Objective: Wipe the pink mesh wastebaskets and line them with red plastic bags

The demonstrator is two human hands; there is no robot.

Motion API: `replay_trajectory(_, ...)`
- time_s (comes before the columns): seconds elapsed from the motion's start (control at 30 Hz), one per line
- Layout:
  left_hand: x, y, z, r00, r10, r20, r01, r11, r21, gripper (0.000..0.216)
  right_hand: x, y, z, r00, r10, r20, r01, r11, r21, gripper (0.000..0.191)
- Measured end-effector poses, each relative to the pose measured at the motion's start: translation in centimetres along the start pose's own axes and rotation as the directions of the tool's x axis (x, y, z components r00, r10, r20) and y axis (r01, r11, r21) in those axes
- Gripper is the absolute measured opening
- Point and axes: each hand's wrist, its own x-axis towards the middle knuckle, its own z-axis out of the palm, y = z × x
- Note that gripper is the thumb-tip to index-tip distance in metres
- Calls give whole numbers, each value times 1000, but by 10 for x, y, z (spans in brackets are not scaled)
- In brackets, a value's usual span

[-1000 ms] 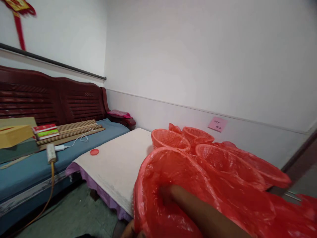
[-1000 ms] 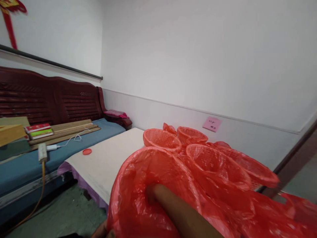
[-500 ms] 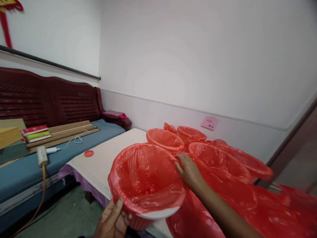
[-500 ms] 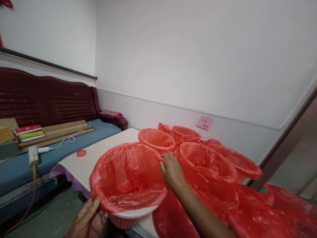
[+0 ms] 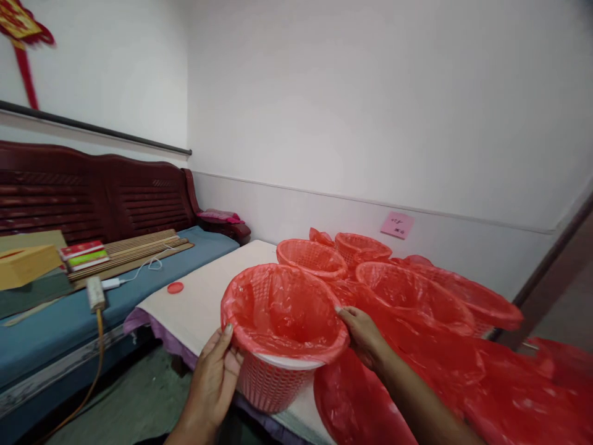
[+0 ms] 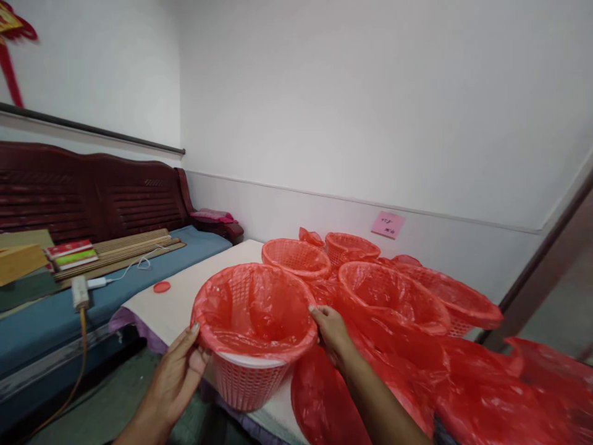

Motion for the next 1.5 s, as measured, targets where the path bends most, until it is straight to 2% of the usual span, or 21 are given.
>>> replay_trajectory(0.2,23,0,11,1000,-13,-13,12,998,-60,23,-11,4,4,998,65,16,-67,942,330,33)
replay_trajectory(0.37,25,-3,-5,992,-69,-109,62,996,-66,25,-11,9,12,997,69,-18,-54,894,446,33)
replay_trajectory(0.47,14,-4,-15,974,-151,-169,140,988,-70,28,-10,12,12,997,79,-23,-58,877,477,34)
replay_trajectory(0.53,2,-5,-13,966,-191,-174,181,981,-75,25,-10,13,11,997,80,-21,-60,870,490,34)
replay_trajectory(0.67,-25,-7,5,968,-229,-98,230,973,-4,22,-11,14,10,997,81,-2,-69,860,506,32)
replay_trajectory(0.77,-32,-9,14,977,-207,-43,210,974,84,10,-12,12,11,997,79,5,-70,859,508,30)
replay_trajectory(0.83,-31,-10,14,982,-187,-27,188,976,112,1,-13,11,11,997,79,6,-71,857,510,29)
replay_trajectory(1.03,-26,-11,4,984,-180,-3,179,979,102,11,-13,11,12,996,89,-1,-75,846,527,32)
replay_trajectory(1.3,-21,-32,-9,996,-90,23,85,982,171,24,-15,12,13,996,87,-4,-70,829,554,28)
replay_trajectory(1.4,-16,-36,-18,998,-66,-15,68,971,231,23,-15,12,13,996,84,-4,-67,821,568,28)
replay_trajectory(1.5,-12,-32,-26,992,-58,-113,85,963,254,14,-14,13,12,997,82,2,-68,811,582,27)
